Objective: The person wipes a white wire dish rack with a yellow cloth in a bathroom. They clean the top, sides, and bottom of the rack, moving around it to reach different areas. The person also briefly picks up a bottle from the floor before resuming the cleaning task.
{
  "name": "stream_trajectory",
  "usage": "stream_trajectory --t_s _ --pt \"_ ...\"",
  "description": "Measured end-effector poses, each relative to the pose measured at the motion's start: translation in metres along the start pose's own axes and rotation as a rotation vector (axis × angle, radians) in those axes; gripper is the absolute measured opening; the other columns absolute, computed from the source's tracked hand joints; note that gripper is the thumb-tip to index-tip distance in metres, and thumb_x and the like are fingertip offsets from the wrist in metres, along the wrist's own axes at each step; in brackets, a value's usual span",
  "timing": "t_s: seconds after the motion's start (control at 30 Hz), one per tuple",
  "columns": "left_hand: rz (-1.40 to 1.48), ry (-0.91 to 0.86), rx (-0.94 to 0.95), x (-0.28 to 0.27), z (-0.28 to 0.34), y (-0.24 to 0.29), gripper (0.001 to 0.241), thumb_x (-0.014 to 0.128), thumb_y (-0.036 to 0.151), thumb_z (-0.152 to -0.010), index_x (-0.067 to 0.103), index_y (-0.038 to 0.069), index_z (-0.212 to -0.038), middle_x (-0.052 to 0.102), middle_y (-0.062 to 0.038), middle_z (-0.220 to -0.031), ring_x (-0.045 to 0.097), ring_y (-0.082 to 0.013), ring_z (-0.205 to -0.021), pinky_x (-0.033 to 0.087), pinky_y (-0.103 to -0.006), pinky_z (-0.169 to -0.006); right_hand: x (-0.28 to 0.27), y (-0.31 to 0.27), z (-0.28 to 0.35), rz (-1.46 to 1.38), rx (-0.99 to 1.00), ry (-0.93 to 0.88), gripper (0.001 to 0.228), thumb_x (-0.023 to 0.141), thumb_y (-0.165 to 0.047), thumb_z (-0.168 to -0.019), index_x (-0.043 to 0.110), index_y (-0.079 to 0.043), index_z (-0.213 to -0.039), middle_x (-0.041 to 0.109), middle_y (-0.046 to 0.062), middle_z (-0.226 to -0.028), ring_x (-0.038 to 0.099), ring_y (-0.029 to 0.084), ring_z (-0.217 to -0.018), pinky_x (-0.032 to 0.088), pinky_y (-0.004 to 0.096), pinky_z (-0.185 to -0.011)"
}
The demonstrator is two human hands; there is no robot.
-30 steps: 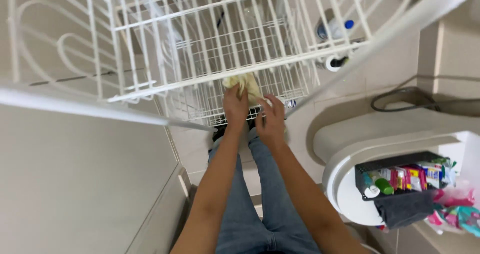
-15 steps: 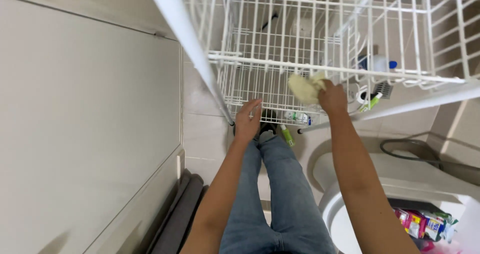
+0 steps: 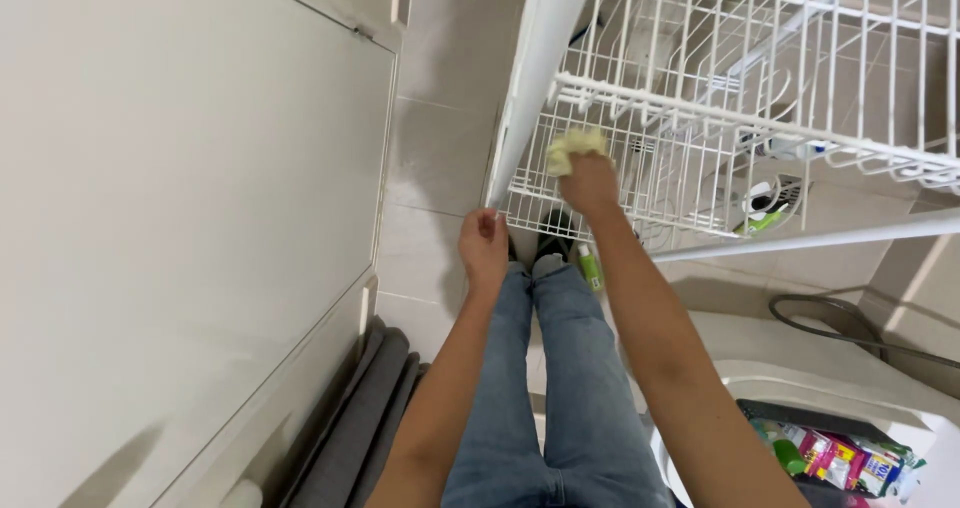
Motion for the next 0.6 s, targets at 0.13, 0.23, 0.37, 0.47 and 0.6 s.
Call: stream_trajectory --t_s 0.13,0.23,0.37,0.47,0.6 --pt "0.099 -0.049 0.078 -0.008 -0.005 0.023 0.045 0.075 0.012 -0.094 0.054 0.009 -0.134 0.055 -0.017 -0.119 0.060 -0.0355 -0.114 0.056 -0.0442 -0.089 -0.035 -0.058 0.030 -0.383 -0.338 -0.061 0.032 0.069 -0.022 -0.085 0.075 -0.011 -0.114 0.068 0.027 -0.116 0.065 0.051 -0.110 0.051 0.057 -0.098" --pt "0.074 -0.074 0.258 -0.004 -0.012 0.027 0.063 0.075 0.012 -0.096 0.044 0.011 -0.151 0.048 -0.019 -0.137 0.053 -0.0403 -0.128 0.051 -0.0500 -0.100 -0.058 -0.061 0.043 -0.631 -0.490 -0.140 0.033 0.068 -0.012 -0.084 0.074 -0.003 -0.115 0.064 0.036 -0.127 0.056 0.060 -0.121 0.043 0.063 -0.109" --pt "0.120 -0.066 0.342 0.003 -0.022 0.035 0.065 0.067 0.016 -0.103 0.034 0.005 -0.158 0.044 -0.026 -0.142 0.050 -0.0466 -0.132 0.047 -0.0553 -0.104 -0.049 -0.059 0.029 -0.669 -0.597 -0.093 0.038 0.070 -0.004 -0.079 0.078 -0.010 -0.116 0.066 0.026 -0.127 0.059 0.054 -0.120 0.044 0.058 -0.108" --pt "0.106 -0.039 0.318 0.012 -0.030 0.027 0.062 0.062 0.015 -0.106 0.032 0.007 -0.160 0.044 -0.026 -0.145 0.049 -0.0449 -0.134 0.047 -0.0543 -0.105 -0.011 -0.062 0.000 -0.274 -0.540 -0.123 0.054 0.063 -0.018 -0.078 0.072 -0.016 -0.132 0.067 0.019 -0.132 0.062 0.044 -0.123 0.037 0.060 -0.111" --pt "0.103 -0.016 0.241 0.024 -0.035 0.017 0.063 0.060 0.016 -0.107 0.030 0.011 -0.163 0.043 -0.023 -0.148 0.048 -0.0408 -0.137 0.049 -0.0510 -0.105 -0.014 -0.069 -0.019 -0.222 -0.561 -0.141 0.054 0.064 -0.019 -0.077 0.072 -0.016 -0.131 0.067 0.018 -0.130 0.063 0.044 -0.120 0.040 0.059 -0.107"
Point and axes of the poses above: each hand's wrist, its own z-axis away from the middle knuckle, its own x-axis out of the palm, y = z × x, the point moved 3 cm from there along -z, towards the middle knuckle
